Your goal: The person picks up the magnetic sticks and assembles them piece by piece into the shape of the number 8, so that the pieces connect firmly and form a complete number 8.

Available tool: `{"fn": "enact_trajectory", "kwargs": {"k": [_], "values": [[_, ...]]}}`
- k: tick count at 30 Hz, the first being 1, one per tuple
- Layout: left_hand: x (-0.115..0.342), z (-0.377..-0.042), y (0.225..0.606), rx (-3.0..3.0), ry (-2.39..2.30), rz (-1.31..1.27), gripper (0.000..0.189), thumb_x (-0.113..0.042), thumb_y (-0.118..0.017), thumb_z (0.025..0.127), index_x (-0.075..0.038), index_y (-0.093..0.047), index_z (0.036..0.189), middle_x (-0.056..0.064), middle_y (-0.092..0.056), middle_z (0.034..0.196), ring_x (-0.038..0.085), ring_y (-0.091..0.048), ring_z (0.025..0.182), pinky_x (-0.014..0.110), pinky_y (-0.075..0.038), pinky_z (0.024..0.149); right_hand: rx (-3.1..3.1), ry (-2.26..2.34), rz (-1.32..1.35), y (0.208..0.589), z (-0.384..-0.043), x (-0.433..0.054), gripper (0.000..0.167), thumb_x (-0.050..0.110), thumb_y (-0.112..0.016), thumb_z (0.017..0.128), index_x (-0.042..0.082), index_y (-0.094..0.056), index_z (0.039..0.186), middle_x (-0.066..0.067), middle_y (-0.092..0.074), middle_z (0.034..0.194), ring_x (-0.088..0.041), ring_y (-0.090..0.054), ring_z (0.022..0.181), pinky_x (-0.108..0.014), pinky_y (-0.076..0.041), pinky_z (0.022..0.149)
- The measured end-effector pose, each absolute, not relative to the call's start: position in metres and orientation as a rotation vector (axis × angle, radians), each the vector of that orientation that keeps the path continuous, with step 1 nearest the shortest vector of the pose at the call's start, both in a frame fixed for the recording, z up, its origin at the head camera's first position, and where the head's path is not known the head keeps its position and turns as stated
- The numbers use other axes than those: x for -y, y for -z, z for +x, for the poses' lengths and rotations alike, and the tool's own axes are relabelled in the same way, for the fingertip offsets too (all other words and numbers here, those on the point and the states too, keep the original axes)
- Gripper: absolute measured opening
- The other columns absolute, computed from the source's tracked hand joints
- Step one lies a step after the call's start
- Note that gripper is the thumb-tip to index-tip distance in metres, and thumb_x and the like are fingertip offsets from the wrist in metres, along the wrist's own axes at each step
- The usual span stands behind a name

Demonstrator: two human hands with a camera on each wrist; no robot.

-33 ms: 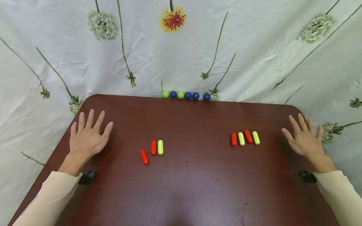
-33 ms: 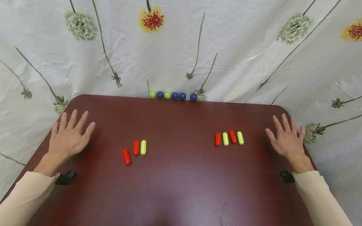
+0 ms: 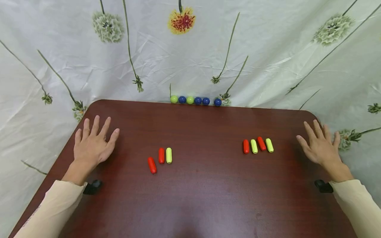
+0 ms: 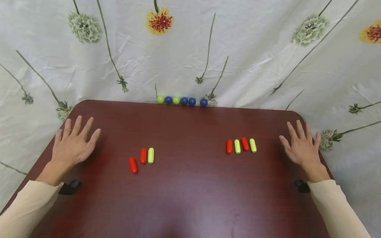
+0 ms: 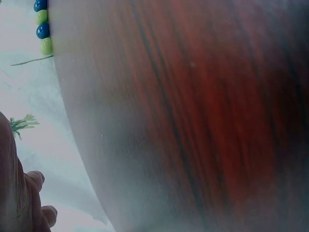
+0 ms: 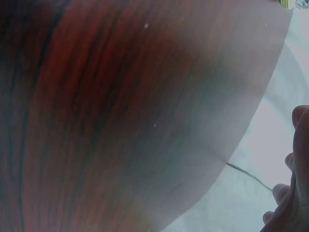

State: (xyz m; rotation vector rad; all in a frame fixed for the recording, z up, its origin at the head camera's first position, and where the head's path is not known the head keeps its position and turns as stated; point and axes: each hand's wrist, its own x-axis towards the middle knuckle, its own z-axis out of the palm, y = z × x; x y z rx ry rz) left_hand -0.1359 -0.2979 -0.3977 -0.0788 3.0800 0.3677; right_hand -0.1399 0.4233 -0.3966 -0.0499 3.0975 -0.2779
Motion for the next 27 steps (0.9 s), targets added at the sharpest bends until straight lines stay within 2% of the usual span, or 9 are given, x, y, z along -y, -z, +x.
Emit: {"fn": "enact_trajectory", "kwargs": {"k": [14,27], "values": [[0.284,-0.143,0.394,-3.087,-0.367,-0.038,0.078,-0.068,-0.011,0.100,-0.022,-0.005,0.162,0.019,0.005,0.167,0.045,0.015,0.151,0.068,0.004,0.116,-3.126,0.291,-0.072,0.395,-0.145,-0.413,0.073,0.058,-0.024,0.105,0.018,-0.002,0.162,-0.019,0.010,0.167,-0.051,0.012,0.149,-0.076,0.013,0.108],[0.259,-0.140,0.390,-3.101,-0.332,0.030,0.077,-0.066,-0.014,0.101,-0.019,-0.011,0.162,0.022,-0.004,0.166,0.047,0.007,0.152,0.068,0.001,0.117,-3.135,0.285,-0.178,0.385,-0.169,-0.375,0.072,0.057,-0.028,0.106,0.016,-0.010,0.162,-0.021,-0.001,0.167,-0.050,0.006,0.151,-0.072,0.013,0.111]]}}
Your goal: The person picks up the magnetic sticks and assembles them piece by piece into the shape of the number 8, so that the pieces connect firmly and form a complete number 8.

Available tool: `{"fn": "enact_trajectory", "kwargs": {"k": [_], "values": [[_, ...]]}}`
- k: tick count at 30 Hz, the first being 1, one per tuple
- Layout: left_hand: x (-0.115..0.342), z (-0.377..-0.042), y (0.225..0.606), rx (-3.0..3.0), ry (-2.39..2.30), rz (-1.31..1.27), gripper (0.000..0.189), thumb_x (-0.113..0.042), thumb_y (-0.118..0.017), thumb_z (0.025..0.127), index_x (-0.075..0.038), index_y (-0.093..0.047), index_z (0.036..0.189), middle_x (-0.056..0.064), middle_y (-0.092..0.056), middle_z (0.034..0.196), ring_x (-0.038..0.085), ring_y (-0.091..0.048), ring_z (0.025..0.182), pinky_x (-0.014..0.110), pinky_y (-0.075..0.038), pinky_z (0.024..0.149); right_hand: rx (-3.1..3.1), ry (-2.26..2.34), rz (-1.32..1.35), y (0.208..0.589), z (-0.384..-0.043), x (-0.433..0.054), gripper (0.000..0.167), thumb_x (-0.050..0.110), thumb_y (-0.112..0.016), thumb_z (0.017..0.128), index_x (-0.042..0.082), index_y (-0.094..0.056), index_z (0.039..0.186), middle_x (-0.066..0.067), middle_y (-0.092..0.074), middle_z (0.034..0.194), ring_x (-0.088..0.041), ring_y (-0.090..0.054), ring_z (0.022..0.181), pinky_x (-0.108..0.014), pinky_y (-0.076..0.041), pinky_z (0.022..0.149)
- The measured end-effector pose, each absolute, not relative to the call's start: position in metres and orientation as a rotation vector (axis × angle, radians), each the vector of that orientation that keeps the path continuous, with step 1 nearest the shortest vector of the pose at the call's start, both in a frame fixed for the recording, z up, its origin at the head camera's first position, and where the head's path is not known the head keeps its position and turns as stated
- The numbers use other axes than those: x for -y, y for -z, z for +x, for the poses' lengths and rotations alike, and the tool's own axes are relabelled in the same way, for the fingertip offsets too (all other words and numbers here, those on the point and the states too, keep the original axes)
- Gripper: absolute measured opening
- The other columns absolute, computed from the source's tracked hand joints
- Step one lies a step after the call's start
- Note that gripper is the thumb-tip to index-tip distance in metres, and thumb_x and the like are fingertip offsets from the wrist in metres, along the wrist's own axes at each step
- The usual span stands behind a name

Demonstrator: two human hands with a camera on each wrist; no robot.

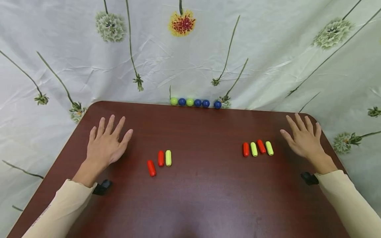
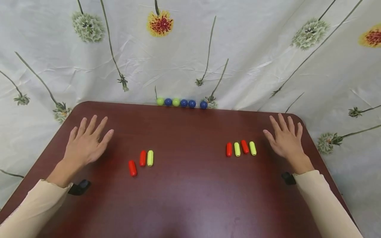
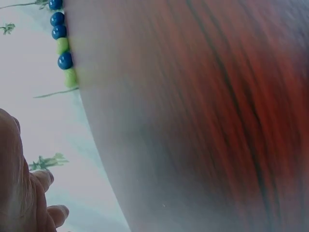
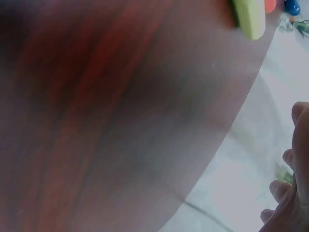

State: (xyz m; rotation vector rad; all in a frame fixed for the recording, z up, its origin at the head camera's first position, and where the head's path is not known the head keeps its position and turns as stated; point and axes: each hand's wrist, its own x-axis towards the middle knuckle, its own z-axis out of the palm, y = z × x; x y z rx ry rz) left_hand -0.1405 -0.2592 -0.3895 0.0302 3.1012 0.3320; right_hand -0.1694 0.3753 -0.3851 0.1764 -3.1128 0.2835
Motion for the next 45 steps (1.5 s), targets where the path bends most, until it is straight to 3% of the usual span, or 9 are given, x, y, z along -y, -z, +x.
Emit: {"fn": "enact_trajectory", "kwargs": {"k": [14,25,36,45], "values": [[0.230,-0.134,0.388,-3.101,-0.362,0.157,0.076,-0.065,-0.022,0.102,-0.020,-0.014,0.162,0.021,-0.010,0.166,0.045,0.000,0.153,0.066,-0.003,0.118,3.115,-0.241,0.296,0.381,-0.203,-0.324,0.071,0.056,-0.031,0.106,0.010,-0.021,0.160,-0.022,-0.011,0.166,-0.049,-0.001,0.151,-0.071,0.008,0.113],[0.205,-0.126,0.384,-3.066,-0.369,0.292,0.075,-0.064,-0.030,0.102,-0.022,-0.015,0.162,0.017,-0.013,0.167,0.043,-0.004,0.153,0.064,-0.005,0.119,3.125,-0.233,0.382,0.378,-0.226,-0.288,0.070,0.054,-0.033,0.106,0.015,-0.017,0.161,-0.017,-0.007,0.168,-0.046,-0.003,0.151,-0.070,0.007,0.114],[0.175,-0.121,0.392,-2.986,-0.466,0.408,0.072,-0.056,-0.044,0.103,-0.023,-0.020,0.161,0.014,-0.019,0.167,0.043,-0.011,0.153,0.063,-0.009,0.120,3.073,-0.272,0.464,0.373,-0.252,-0.255,0.064,0.044,-0.043,0.106,0.017,-0.022,0.160,-0.016,-0.013,0.167,-0.043,-0.009,0.151,-0.067,-0.001,0.116],[0.166,-0.119,0.392,-2.890,-0.592,0.502,0.069,-0.056,-0.046,0.102,-0.023,-0.027,0.160,0.011,-0.025,0.165,0.040,-0.015,0.153,0.064,-0.009,0.119,3.067,-0.241,0.534,0.379,-0.265,-0.232,0.061,0.044,-0.045,0.106,0.020,-0.027,0.159,-0.014,-0.020,0.165,-0.040,-0.016,0.149,-0.064,-0.007,0.116]]}}
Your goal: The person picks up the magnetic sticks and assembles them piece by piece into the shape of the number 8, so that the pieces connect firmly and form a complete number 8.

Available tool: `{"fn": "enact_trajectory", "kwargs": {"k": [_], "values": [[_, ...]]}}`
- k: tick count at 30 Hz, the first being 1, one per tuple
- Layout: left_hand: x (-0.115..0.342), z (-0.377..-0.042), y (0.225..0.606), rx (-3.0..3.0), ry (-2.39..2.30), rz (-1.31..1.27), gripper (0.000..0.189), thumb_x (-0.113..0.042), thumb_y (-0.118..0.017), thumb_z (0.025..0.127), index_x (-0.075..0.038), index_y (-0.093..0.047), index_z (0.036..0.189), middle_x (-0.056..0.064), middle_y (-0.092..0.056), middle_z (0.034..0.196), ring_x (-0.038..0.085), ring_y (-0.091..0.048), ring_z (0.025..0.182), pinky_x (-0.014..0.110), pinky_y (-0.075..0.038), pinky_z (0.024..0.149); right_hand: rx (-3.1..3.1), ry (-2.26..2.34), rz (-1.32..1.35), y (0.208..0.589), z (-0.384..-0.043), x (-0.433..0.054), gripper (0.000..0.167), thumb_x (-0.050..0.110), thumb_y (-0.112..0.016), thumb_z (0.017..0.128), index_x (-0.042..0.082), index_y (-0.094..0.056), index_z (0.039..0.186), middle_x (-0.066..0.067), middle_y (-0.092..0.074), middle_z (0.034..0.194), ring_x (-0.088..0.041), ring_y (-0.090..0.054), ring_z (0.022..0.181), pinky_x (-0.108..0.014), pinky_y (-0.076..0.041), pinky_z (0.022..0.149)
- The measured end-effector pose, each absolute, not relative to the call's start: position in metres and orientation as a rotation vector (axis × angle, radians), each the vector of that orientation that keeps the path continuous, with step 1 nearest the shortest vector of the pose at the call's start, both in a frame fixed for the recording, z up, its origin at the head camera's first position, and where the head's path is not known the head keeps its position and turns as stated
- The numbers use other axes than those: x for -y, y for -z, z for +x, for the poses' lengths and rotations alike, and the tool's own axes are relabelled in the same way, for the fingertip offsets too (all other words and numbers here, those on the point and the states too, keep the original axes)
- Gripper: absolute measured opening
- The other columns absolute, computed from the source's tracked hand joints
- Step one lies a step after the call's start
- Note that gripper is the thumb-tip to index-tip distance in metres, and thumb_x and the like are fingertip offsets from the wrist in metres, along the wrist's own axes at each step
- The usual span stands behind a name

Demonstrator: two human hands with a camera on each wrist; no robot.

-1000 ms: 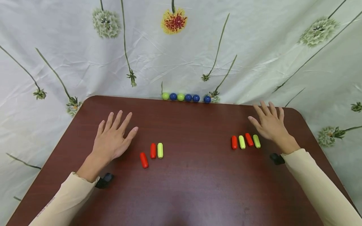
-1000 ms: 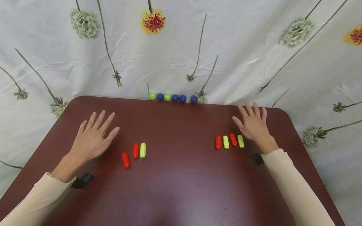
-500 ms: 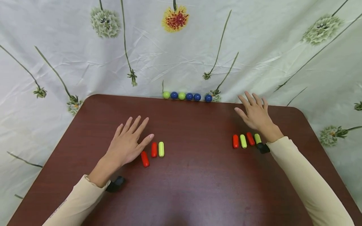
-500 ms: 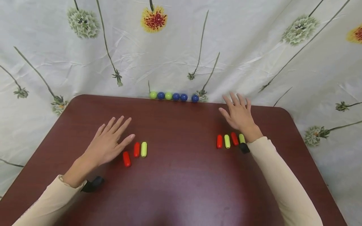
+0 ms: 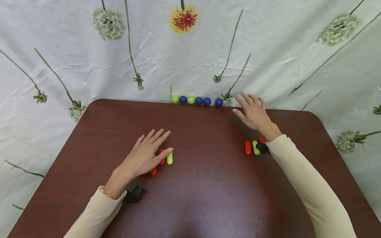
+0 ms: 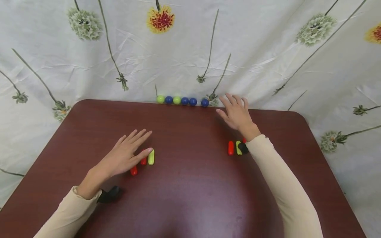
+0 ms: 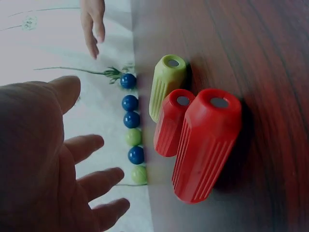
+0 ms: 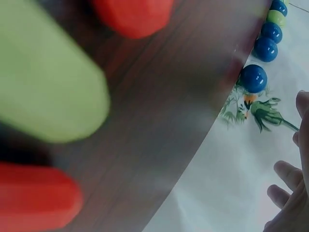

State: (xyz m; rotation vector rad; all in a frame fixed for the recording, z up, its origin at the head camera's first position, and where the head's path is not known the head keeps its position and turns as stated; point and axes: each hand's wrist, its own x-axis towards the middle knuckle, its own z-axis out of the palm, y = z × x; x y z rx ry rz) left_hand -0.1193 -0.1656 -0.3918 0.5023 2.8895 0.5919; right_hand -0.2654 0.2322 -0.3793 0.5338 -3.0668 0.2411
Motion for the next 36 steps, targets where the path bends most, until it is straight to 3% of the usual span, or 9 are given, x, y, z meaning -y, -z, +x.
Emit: {"fn": "enact_trajectory", "kwargs": {"k": [9,13,20,30,36], "values": [[0.164,-0.117,0.399,-2.880,-0.680,0.519,0.068,-0.051,-0.055,0.100,-0.019,-0.035,0.157,0.013,-0.028,0.164,0.038,-0.016,0.153,0.064,-0.008,0.119,3.069,-0.231,0.625,0.389,-0.280,-0.211,0.057,0.046,-0.044,0.106,0.025,-0.030,0.157,-0.012,-0.024,0.162,-0.037,-0.020,0.148,-0.062,-0.014,0.113],[0.163,-0.117,0.400,-2.915,-0.696,0.570,0.062,-0.045,-0.061,0.098,-0.015,-0.046,0.150,0.016,-0.039,0.157,0.040,-0.027,0.150,0.065,-0.013,0.118,3.085,-0.284,0.640,0.393,-0.287,-0.202,0.055,0.044,-0.044,0.106,0.026,-0.032,0.156,-0.013,-0.024,0.161,-0.039,-0.021,0.147,-0.064,-0.015,0.113],[0.160,-0.119,0.403,-2.939,-0.738,0.624,0.059,-0.039,-0.070,0.094,-0.013,-0.054,0.144,0.012,-0.056,0.141,0.031,-0.049,0.135,0.065,-0.021,0.117,3.101,-0.325,0.640,0.398,-0.296,-0.190,0.054,0.035,-0.049,0.106,0.024,-0.033,0.156,-0.017,-0.028,0.157,-0.040,-0.023,0.145,-0.063,-0.020,0.111],[0.161,-0.119,0.408,-2.879,-0.781,0.670,0.065,-0.036,-0.081,0.084,-0.013,-0.057,0.140,0.011,-0.059,0.136,0.031,-0.050,0.132,0.066,-0.020,0.116,3.130,-0.447,0.600,0.407,-0.304,-0.177,0.055,0.028,-0.051,0.106,0.019,-0.032,0.157,-0.025,-0.029,0.154,-0.049,-0.023,0.142,-0.066,-0.031,0.108],[0.164,-0.119,0.407,-2.855,-0.827,0.671,0.064,-0.029,-0.086,0.080,-0.015,-0.061,0.136,0.012,-0.058,0.133,0.032,-0.049,0.130,0.066,-0.018,0.117,3.151,-0.590,0.562,0.410,-0.308,-0.173,0.052,0.023,-0.050,0.106,0.020,-0.034,0.156,-0.027,-0.027,0.154,-0.048,-0.025,0.140,-0.061,-0.032,0.110]]}}
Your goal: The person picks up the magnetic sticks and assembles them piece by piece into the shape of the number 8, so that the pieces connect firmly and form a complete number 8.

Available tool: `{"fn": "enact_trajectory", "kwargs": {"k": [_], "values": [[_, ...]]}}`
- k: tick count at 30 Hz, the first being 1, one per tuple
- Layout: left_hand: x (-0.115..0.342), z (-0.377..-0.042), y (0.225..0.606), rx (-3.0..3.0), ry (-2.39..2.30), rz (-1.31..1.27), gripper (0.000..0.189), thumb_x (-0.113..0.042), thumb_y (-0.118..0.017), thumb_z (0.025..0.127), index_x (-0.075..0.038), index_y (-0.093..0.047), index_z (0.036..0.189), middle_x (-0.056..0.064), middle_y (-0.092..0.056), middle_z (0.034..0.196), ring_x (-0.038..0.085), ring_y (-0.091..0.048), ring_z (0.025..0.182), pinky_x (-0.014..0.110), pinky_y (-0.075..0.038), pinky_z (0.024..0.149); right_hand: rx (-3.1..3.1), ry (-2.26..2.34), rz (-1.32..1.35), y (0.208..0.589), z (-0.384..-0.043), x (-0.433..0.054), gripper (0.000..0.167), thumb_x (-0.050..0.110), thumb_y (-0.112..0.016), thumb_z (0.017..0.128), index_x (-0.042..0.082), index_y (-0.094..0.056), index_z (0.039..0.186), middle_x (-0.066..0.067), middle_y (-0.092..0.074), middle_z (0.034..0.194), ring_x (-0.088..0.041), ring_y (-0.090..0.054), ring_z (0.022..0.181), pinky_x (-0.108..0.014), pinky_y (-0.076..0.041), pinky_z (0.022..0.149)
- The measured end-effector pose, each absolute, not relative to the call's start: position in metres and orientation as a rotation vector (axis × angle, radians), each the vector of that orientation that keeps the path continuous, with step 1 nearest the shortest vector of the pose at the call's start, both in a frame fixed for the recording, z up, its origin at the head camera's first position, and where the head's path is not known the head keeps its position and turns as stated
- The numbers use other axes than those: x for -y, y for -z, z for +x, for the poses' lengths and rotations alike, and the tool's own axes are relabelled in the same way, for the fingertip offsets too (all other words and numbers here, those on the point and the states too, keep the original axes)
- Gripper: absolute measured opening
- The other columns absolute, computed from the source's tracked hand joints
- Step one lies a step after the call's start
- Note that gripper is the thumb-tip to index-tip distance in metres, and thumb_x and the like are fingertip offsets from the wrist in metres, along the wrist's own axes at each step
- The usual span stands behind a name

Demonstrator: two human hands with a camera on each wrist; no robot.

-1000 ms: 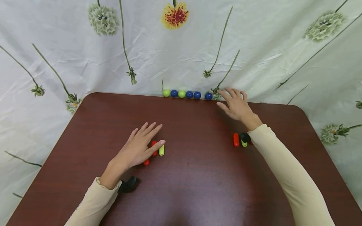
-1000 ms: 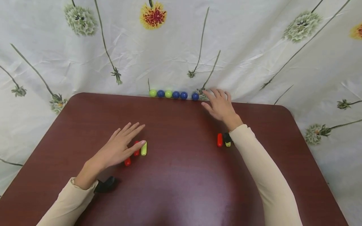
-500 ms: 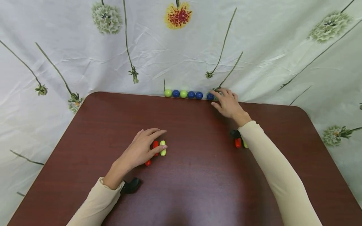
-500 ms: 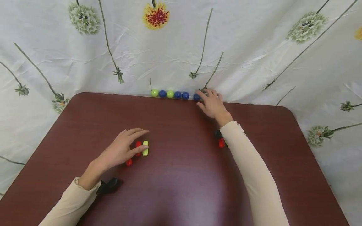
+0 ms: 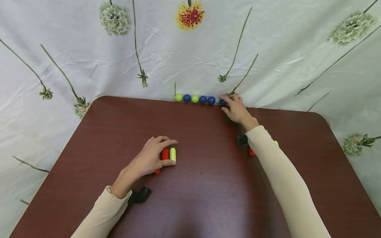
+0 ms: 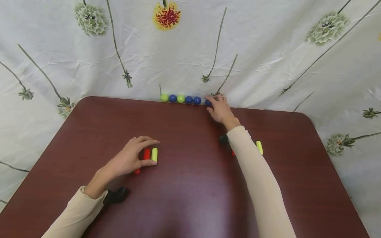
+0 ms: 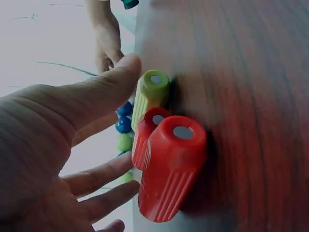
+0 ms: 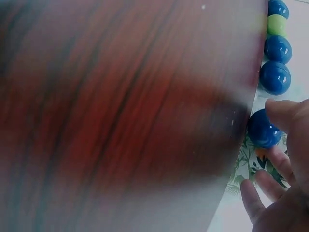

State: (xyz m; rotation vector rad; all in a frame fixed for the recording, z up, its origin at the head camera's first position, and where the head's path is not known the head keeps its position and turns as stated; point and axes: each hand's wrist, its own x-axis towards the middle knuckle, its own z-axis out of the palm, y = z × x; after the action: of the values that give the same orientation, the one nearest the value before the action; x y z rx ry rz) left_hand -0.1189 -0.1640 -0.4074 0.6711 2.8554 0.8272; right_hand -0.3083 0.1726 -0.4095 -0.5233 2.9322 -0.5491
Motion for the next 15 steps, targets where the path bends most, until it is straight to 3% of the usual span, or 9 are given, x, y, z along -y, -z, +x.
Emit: {"fn": "enact_trajectory", "kwargs": {"k": [9,15], "values": [[0.1653,-0.1178,0.4056,-2.848,-0.802,0.688,0.055,-0.025,-0.086,0.080,-0.017,-0.066,0.130,0.011,-0.058,0.126,0.031,-0.050,0.124,0.065,-0.019,0.116,-2.897,0.676,-0.479,0.4137,-0.3096,-0.1697,0.046,0.016,-0.048,0.106,0.016,-0.042,0.151,-0.026,-0.026,0.151,-0.047,-0.028,0.139,-0.058,-0.036,0.108],[0.1656,-0.1181,0.4049,-2.845,-0.773,0.683,0.050,-0.025,-0.085,0.081,-0.017,-0.068,0.127,0.012,-0.059,0.122,0.031,-0.051,0.120,0.065,-0.020,0.116,-2.896,0.682,-0.473,0.4136,-0.3092,-0.1682,0.032,0.014,-0.049,0.106,0.013,-0.050,0.138,-0.025,-0.032,0.143,-0.042,-0.041,0.131,-0.053,-0.040,0.106]]}}
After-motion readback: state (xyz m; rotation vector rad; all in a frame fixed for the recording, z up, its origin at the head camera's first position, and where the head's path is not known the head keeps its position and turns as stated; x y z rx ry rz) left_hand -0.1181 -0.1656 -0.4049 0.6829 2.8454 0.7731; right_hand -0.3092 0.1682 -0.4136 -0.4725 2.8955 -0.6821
